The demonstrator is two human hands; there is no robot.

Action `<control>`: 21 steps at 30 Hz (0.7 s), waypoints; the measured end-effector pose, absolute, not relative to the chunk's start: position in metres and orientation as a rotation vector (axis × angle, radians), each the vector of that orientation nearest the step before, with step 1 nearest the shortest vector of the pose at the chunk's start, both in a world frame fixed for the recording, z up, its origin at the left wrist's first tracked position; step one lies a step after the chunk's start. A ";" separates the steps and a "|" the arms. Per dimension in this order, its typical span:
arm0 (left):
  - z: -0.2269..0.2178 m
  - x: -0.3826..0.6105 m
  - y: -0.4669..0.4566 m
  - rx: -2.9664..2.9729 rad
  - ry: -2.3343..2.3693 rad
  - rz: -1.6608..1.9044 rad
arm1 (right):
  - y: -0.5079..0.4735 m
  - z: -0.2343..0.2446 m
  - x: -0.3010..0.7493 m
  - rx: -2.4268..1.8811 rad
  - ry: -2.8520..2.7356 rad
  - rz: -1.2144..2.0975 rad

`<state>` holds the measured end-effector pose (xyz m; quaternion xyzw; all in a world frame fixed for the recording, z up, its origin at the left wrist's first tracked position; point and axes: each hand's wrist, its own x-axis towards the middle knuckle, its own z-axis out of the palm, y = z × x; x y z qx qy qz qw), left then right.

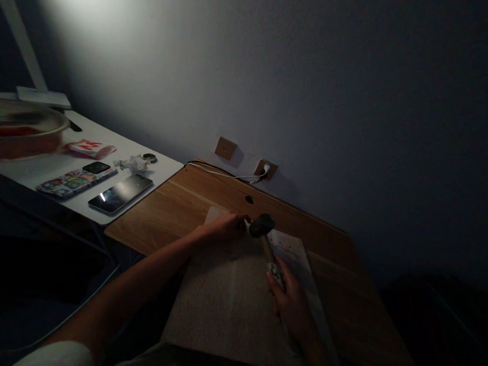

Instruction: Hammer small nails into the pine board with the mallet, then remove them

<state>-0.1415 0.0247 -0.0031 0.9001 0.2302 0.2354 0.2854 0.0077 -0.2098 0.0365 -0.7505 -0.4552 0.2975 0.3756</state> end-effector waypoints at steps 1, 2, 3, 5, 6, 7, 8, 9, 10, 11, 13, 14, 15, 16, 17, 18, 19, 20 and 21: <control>-0.002 -0.142 0.024 2.403 0.609 0.629 | -0.208 0.036 0.006 -1.921 -1.171 0.764; -0.001 -0.142 0.023 2.397 0.604 0.630 | -0.206 0.035 0.005 -1.920 -1.181 0.758; 0.000 -0.142 0.023 2.390 0.595 0.634 | -0.205 0.035 0.003 -1.920 -1.189 0.750; 0.000 -0.143 0.023 2.368 0.583 0.655 | -0.204 0.035 0.002 -1.928 -1.199 0.745; -0.001 -0.143 0.023 2.355 0.568 0.665 | -0.204 0.035 0.002 -1.936 -1.202 0.751; -0.002 -0.144 0.024 2.341 0.550 0.677 | -0.204 0.036 0.003 -1.946 -1.205 0.759; -0.004 -0.144 0.025 2.330 0.534 0.689 | -0.204 0.036 0.003 -1.954 -1.211 0.767; -0.005 -0.144 0.025 2.323 0.526 0.704 | -0.204 0.037 0.003 -1.957 -1.218 0.770; -0.007 -0.144 0.026 2.320 0.522 0.719 | -0.204 0.038 0.003 -1.957 -1.224 0.767; -0.009 -0.144 0.026 2.320 0.519 0.729 | -0.204 0.038 0.002 -1.953 -1.230 0.756; -0.011 -0.142 0.027 2.325 0.525 0.731 | -0.203 0.039 0.001 -1.941 -1.240 0.715; -0.011 -0.142 0.027 2.331 0.537 0.724 | -0.203 0.040 0.000 -1.935 -1.245 0.693; -0.010 -0.141 0.027 2.336 0.557 0.713 | -0.202 0.040 0.000 -1.933 -1.251 0.680; -0.009 -0.142 0.026 2.344 0.577 0.700 | -0.202 0.040 -0.001 -1.937 -1.254 0.679; -0.007 -0.142 0.026 2.356 0.592 0.686 | -0.203 0.040 -0.001 -1.947 -1.253 0.687; -0.005 -0.145 0.025 2.373 0.601 0.674 | -0.205 0.040 0.000 -1.957 -1.248 0.702; -0.002 -0.148 0.025 2.397 0.603 0.666 | -0.207 0.039 0.001 -1.968 -1.239 0.719; 0.001 -0.153 0.023 2.430 0.591 0.665 | -0.211 0.037 0.003 -1.975 -1.228 0.734; 0.003 -0.159 0.022 2.473 0.558 0.679 | -0.215 0.035 0.005 -1.978 -1.213 0.740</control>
